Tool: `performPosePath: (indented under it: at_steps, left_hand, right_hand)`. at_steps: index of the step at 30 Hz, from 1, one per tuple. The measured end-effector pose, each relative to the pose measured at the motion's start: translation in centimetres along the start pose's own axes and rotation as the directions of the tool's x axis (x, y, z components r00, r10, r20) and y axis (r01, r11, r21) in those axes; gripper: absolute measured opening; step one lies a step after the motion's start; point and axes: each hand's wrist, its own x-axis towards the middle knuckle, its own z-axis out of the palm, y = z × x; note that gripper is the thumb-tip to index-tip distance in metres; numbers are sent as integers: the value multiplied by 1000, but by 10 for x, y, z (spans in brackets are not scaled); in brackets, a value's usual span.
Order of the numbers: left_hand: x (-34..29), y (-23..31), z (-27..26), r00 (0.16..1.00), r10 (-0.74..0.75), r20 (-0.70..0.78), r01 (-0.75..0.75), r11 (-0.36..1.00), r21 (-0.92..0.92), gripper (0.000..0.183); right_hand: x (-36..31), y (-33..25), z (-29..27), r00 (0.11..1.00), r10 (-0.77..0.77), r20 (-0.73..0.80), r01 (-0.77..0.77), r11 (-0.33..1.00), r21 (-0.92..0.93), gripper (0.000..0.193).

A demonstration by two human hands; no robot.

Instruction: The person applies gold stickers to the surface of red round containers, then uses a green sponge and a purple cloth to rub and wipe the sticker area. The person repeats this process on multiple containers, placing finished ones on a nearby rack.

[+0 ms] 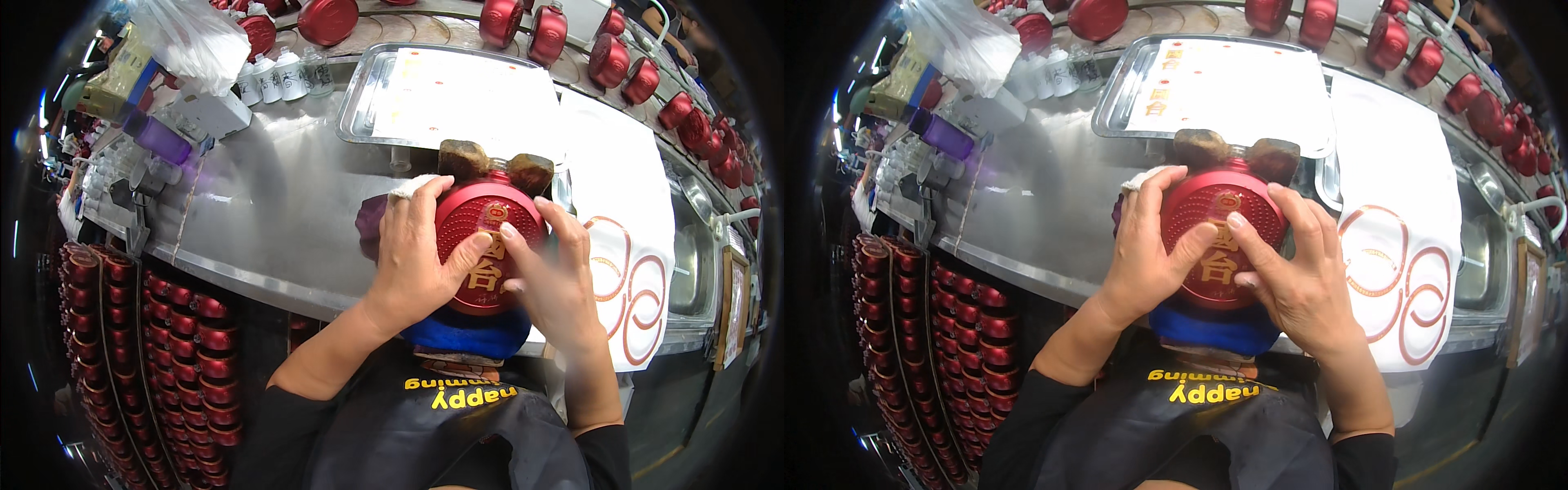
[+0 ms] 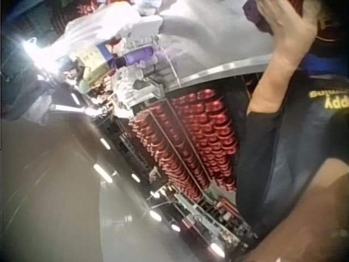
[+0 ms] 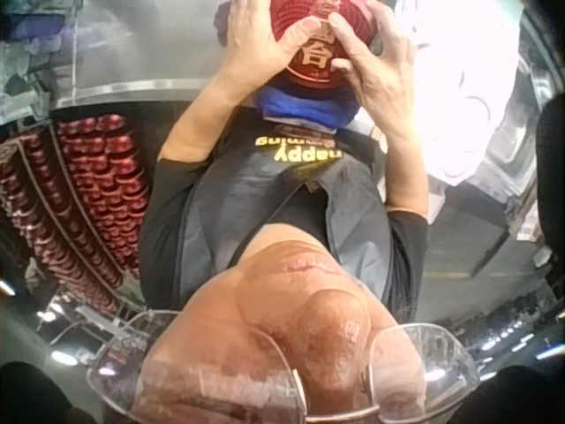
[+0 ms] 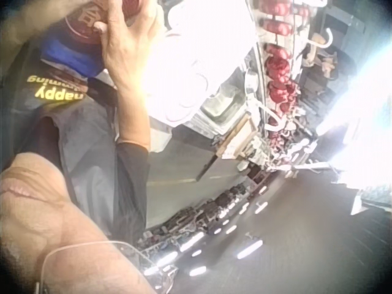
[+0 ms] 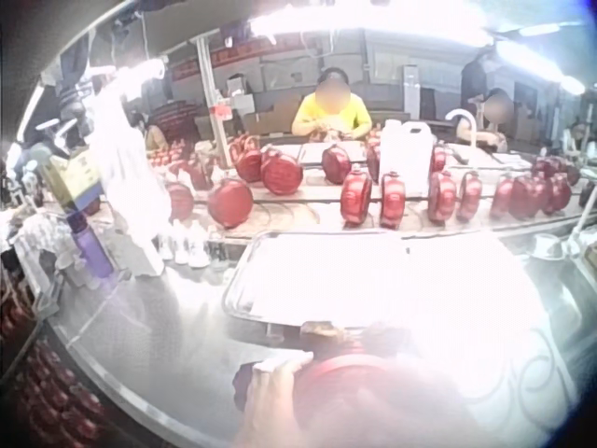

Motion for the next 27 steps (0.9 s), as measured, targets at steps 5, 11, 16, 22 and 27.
performPosePath:
  at_steps: [5,11,16,22,27]
  left_hand:
    - [8,1,1,1000,-14,2,14,999,-45,59]
    - [9,1,1,1000,-3,6,3,999,-49,56]
    - [10,2,1,1000,-24,14,25,999,-42,61]
    - [14,7,1,998,-18,66,12,996,93,70]
    - [13,6,-3,994,-37,105,34,999,30,75]
  right_hand:
    - [8,-2,-2,999,3,35,-1,998,-55,57]
    - [2,5,-1,1000,-18,16,18,1000,-15,61]
    - [8,10,-10,986,56,-157,-35,991,130,54]
    - [29,11,-45,940,340,32,-315,829,463,20]
    - [48,33,-41,954,224,197,-289,858,424,18]
